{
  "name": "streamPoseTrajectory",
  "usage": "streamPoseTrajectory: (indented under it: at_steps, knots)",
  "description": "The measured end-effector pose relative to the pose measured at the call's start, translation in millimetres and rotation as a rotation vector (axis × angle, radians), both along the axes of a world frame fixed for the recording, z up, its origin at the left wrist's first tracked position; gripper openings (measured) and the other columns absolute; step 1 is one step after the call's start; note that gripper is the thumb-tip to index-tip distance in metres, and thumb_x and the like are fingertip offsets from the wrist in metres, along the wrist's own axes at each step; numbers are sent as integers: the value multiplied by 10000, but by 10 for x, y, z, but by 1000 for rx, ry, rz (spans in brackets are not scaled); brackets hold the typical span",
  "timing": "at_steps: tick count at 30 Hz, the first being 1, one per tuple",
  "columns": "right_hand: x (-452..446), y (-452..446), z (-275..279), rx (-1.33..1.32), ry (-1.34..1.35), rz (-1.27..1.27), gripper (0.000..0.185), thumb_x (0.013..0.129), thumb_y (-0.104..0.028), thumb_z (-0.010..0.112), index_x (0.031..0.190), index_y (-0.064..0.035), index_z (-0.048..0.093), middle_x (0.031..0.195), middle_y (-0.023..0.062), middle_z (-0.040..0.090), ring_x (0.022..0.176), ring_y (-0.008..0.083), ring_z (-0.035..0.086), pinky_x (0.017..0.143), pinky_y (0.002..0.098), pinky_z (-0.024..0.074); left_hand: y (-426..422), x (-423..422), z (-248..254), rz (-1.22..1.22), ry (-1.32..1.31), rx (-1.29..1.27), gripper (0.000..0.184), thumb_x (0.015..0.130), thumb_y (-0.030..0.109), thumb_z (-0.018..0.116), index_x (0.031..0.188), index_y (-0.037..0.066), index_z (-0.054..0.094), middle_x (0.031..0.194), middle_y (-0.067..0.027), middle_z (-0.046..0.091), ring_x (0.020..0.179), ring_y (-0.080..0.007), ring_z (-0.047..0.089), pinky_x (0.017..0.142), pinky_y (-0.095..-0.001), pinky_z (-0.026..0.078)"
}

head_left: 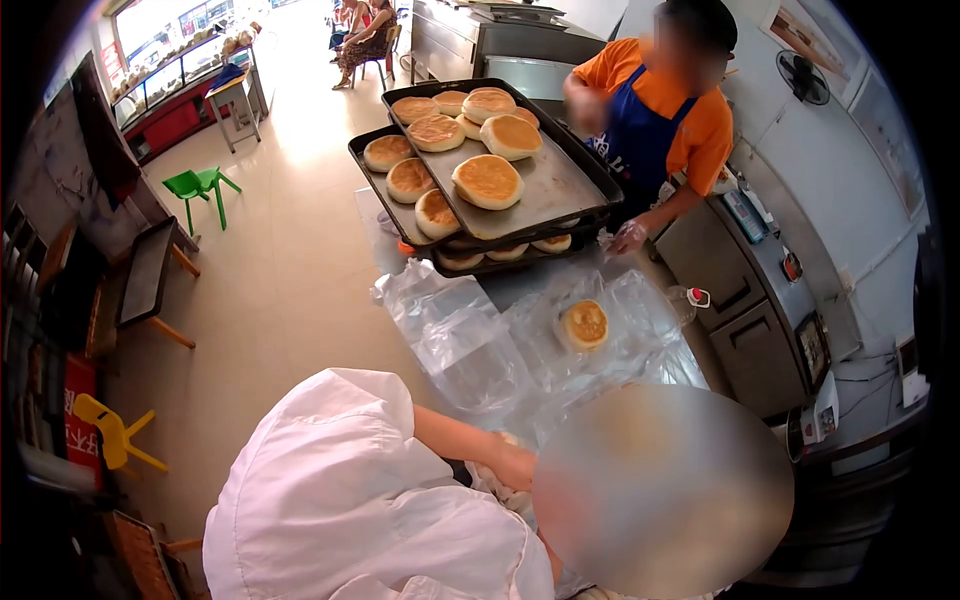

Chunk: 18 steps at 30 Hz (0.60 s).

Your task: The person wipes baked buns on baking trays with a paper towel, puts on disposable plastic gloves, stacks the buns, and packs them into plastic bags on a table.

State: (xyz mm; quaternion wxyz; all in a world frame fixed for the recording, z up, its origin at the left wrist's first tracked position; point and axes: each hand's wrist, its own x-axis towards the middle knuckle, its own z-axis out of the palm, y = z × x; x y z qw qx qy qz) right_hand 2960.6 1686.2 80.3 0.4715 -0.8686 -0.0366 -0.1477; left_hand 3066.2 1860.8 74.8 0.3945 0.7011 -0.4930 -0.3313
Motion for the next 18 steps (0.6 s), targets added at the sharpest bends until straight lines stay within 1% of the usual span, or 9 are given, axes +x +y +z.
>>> streamPoseTrajectory:
  at_steps: [2,6,8,10,12,14,16,17,18]
  knots:
    - [-8,22,32,-4,47,-44,69,880,-58,647,894,8,663,854,140,661,734,246,620,698,340,498,30,24,45,-2,-14,37,281,985,260,450,1065,67,637,939,-195,671,873,-374,633,792,-457,485]
    - [-52,-37,1,-132,71,-69,79,891,-78,623,862,-6,609,811,136,634,704,286,596,654,372,479,39,19,-44,79,-38,32,271,992,239,444,1077,84,649,924,-157,679,858,-333,638,777,-445,486]
    - [-61,-70,-86,-139,81,-129,71,891,-84,619,867,-20,602,799,127,628,715,309,598,652,390,474,117,73,108,122,376,-41,247,963,217,512,1128,98,651,957,-118,698,876,-276,651,794,-412,499]
    - [-226,-114,-210,-197,111,-80,61,888,-93,604,878,-33,599,796,140,614,731,338,597,658,409,471,94,116,-148,62,98,-158,287,928,210,591,1184,103,666,1030,-78,718,932,-202,657,826,-350,508]
    - [-292,5,-78,-178,124,-15,69,878,-105,617,856,-42,597,797,153,607,734,359,596,659,430,467,131,195,-192,166,441,-172,317,865,211,665,1160,104,705,1060,-78,729,960,-167,661,863,-311,502]
    - [-252,46,-24,-278,37,124,92,853,-122,661,863,-48,609,786,146,610,734,361,598,659,438,470,148,244,142,217,443,136,328,819,164,675,1136,99,727,1047,-86,738,959,-154,666,876,-312,500]
    - [-199,34,20,-411,-114,239,169,809,-136,712,924,-64,610,825,119,616,737,338,598,661,442,471,120,256,63,225,226,100,283,761,162,707,1032,100,755,922,-79,741,876,-179,678,871,-337,508]
    - [-143,18,0,-400,-140,178,236,783,-140,731,971,-69,606,895,117,621,821,337,601,711,443,478,97,220,36,176,243,111,283,761,162,707,1032,100,755,922,-79,741,876,-179,678,871,-337,508]
    - [-47,-8,-13,-395,-175,126,308,758,-144,750,1019,-75,603,964,115,626,905,337,603,761,444,485,71,211,31,110,-189,92,260,747,164,698,993,101,752,907,-60,728,834,-179,669,833,-340,511]
